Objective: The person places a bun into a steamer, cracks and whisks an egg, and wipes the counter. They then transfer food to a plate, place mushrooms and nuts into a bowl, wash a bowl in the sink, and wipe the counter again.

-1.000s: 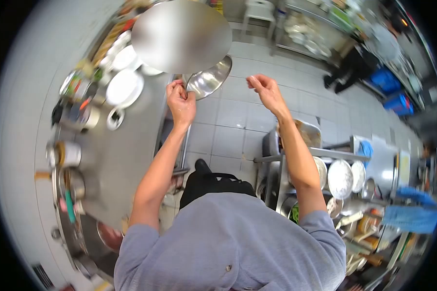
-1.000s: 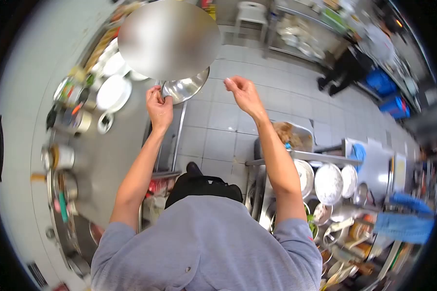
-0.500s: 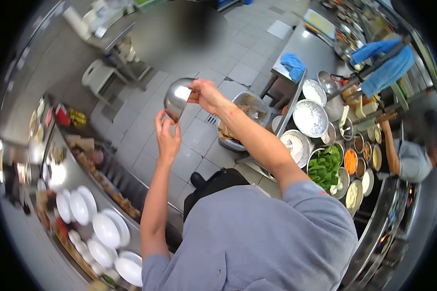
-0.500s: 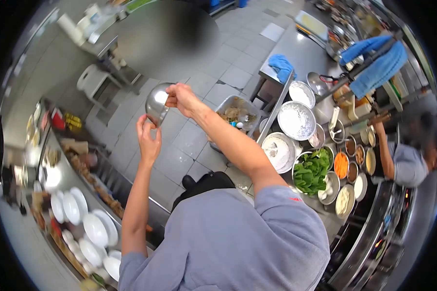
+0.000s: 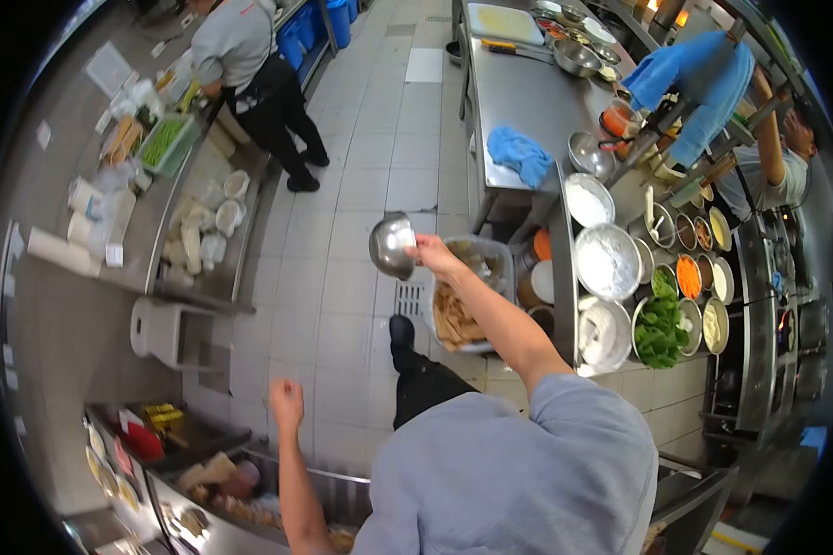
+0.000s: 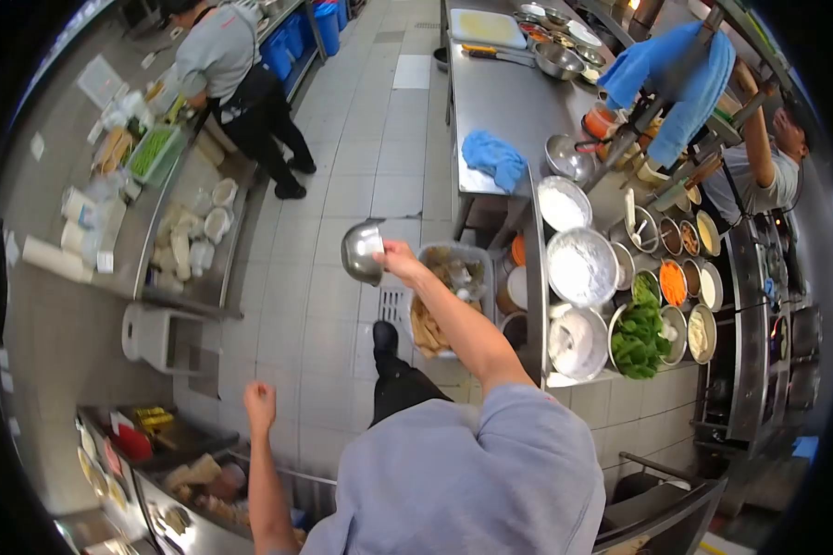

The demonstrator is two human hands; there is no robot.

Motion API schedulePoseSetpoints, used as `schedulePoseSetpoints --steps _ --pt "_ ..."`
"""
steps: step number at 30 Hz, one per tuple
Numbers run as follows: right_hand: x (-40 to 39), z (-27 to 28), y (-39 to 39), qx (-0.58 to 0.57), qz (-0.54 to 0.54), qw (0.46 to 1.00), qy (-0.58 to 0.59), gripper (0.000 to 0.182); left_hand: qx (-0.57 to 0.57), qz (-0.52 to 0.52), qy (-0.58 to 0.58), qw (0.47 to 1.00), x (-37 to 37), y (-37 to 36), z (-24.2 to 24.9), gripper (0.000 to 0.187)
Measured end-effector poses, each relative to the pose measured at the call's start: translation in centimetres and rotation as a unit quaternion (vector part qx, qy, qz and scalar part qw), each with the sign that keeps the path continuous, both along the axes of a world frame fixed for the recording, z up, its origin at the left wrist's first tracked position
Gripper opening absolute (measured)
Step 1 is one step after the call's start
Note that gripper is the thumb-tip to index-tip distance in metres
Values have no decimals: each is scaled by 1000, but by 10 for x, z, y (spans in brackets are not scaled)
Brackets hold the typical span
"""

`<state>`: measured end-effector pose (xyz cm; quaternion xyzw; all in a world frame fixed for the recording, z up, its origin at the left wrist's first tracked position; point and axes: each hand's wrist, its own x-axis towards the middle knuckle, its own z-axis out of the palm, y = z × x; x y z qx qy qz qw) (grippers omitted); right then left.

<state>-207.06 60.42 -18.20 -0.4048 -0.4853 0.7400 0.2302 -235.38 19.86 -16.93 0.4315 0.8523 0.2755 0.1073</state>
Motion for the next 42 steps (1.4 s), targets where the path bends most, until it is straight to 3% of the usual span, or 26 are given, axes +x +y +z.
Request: schedulePoseSetpoints --steps 3,4,6,7,8,10,11,12,13,14,17,18,20,23,24,26,28,30,31,32,34,36,37,39,42 --pt "-1 -30 57 -11 25 1000 6 22 -95 79 -56 991 -67 -54 -69 18" --pt "5 -15 68 -35 -3 999 -3 20 -101 119 -61 986 -76 -74 -85 18" --pt "23 -91 118 -51 -52 996 -48 25 -229 152 -102 956 -103 -124 -126 20" --pt "36 -88 125 -26 -114 986 -115 21 -207 94 -145 963 -102 -136 -122 19" --pt "51 -145 140 89 -214 949 -212 17 -109 153 -319 929 -103 -151 -131 17" --pt "69 -148 136 201 -311 806 -461 17 -347 -58 -134 926 -102 -131 -115 16" --pt "83 -157 138 212 -214 864 -403 18 -399 -141 -84 902 -104 -113 -109 16" --pt "91 -166 140 220 -113 908 -338 18 -422 -202 -56 882 -112 -90 -106 15" --pt "82 -130 130 138 -132 947 -256 16 -438 -260 -28 860 -123 -68 -106 15" --pt "80 -128 128 148 -174 943 -243 13 -445 -314 -2 839 -135 -44 -108 15" --pt "72 -123 125 181 -378 821 -388 11 -432 -437 67 786 -182 42 -119 15" --pt "67 -126 125 195 -344 808 -438 11 -418 -453 83 783 -200 75 -126 15" --pt "48 -108 128 191 -262 797 -510 14 -393 -434 74 807 -240 144 -148 16" --pt "12 -69 146 195 -258 814 -482 15 -288 -157 -212 920 -301 273 -204 18" --pt "-1 -50 156 195 -252 822 -473 15 -273 -166 -165 933 -316 321 -211 19" --pt "-28 -10 177 192 -239 836 -454 16 -295 -151 -217 918 -327 419 -207 16" --pt "-50 18 203 297 -250 800 -458 16 -342 -127 -207 908 -288 522 -135 13" --pt "-71 23 230 398 -282 744 -457 17 -142 -297 -200 923 -294 596 -221 14" --pt "-80 29 243 415 -280 729 -467 17 -205 -341 -233 888 -277 642 -195 14" --pt "-88 44 257 431 -277 713 -479 17 -267 -381 -263 845 -246 694 -134 14" --pt "-102 78 283 437 -247 691 -520 21 -229 -399 -301 836 -197 774 -117 14" --pt "-112 101 308 444 -238 682 -530 28 -251 -376 -436 778 -141 844 -88 19" --pt "-117 104 322 449 -234 677 -534 31 -257 -360 -517 733 -106 868 -38 29" --pt "-120 99 363 467 -235 657 -543 33 -321 -348 -655 589 -44 940 40 33" --pt "-114 94 403 456 -238 655 -553 31 -324 -406 -590 618 3 1000 48 28"
